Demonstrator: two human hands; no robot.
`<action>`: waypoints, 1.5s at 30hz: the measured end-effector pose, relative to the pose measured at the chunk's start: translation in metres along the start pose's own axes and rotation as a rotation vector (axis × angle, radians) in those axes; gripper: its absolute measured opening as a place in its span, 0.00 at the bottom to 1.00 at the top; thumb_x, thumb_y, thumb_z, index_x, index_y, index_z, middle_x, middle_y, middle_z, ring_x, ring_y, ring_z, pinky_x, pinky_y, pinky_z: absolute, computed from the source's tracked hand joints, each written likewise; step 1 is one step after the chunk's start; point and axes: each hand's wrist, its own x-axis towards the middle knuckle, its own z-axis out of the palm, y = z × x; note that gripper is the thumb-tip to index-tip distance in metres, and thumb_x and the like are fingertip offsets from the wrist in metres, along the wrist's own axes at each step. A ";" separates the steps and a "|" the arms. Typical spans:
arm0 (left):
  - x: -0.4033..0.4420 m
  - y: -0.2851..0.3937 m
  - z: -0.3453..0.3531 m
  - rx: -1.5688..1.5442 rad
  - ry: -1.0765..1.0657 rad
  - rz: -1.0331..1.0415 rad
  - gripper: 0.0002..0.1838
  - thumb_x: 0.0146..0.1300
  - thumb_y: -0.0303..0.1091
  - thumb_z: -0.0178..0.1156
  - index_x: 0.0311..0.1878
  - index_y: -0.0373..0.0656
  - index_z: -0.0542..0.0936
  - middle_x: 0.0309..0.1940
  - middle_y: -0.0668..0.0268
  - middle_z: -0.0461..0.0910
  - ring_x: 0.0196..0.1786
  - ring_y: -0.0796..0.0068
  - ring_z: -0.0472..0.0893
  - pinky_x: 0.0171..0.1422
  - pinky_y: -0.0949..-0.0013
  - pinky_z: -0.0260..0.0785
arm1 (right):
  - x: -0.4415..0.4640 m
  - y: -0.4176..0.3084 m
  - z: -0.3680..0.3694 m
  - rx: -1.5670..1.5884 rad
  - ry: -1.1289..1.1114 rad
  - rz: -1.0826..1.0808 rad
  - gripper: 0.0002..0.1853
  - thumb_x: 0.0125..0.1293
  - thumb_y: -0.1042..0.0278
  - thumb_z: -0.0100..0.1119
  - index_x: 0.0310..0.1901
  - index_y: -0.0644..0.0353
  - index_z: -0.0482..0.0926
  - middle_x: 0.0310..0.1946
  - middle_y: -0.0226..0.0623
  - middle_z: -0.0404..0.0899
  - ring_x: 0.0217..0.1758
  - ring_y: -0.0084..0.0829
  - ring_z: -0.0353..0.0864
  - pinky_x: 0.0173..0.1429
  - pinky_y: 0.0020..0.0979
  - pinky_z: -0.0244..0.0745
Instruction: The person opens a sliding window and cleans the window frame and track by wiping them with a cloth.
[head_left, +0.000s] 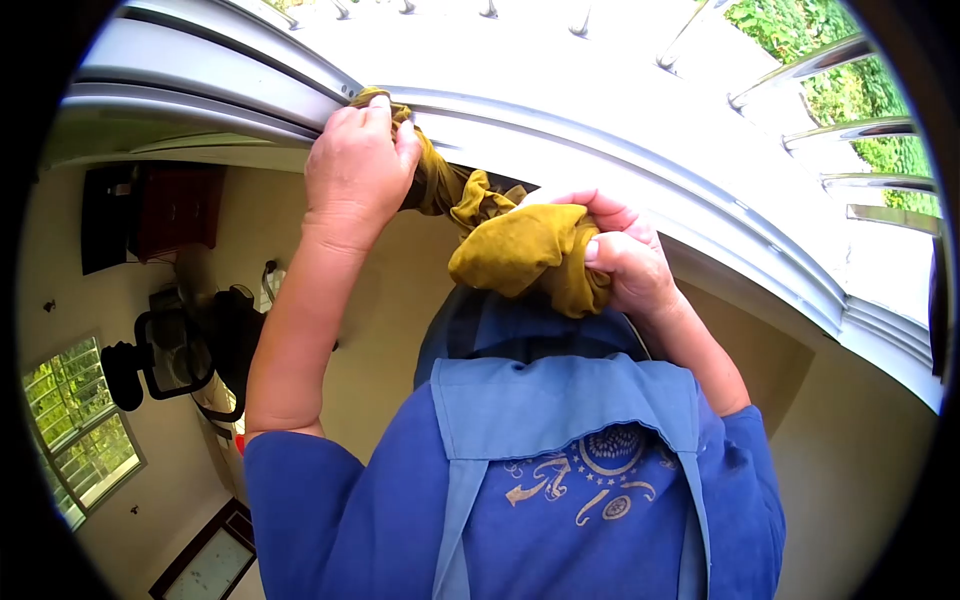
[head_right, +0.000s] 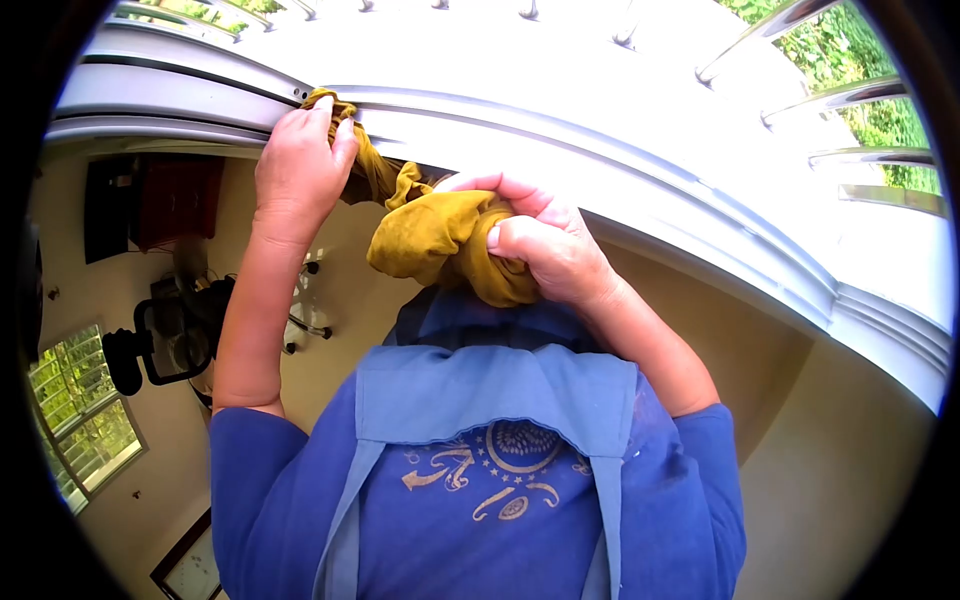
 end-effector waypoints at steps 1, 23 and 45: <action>-0.003 -0.004 0.002 -0.018 0.128 0.050 0.15 0.63 0.34 0.54 0.50 0.37 0.78 0.41 0.56 0.81 0.48 0.57 0.78 0.56 0.59 0.70 | -0.004 0.001 -0.002 0.013 0.007 -0.033 0.26 0.51 0.78 0.48 0.55 0.70 0.73 0.52 0.43 0.77 0.56 0.30 0.76 0.65 0.33 0.68; -0.025 0.157 -0.068 -1.801 -0.263 0.238 0.24 0.65 0.22 0.56 0.64 0.31 0.64 0.43 0.61 0.77 0.49 0.75 0.77 0.56 0.72 0.70 | -0.075 -0.031 -0.018 -0.663 0.142 -0.513 0.27 0.61 0.65 0.58 0.60 0.67 0.67 0.49 0.46 0.76 0.55 0.39 0.76 0.59 0.34 0.69; 0.024 0.413 -0.057 -0.901 -0.232 0.982 0.24 0.45 0.33 0.60 0.49 0.37 0.77 0.52 0.55 0.74 0.57 0.55 0.73 0.60 0.59 0.65 | -0.242 -0.032 -0.081 -0.638 1.203 -1.090 0.14 0.62 0.76 0.55 0.49 0.67 0.74 0.43 0.34 0.70 0.42 0.23 0.70 0.49 0.24 0.69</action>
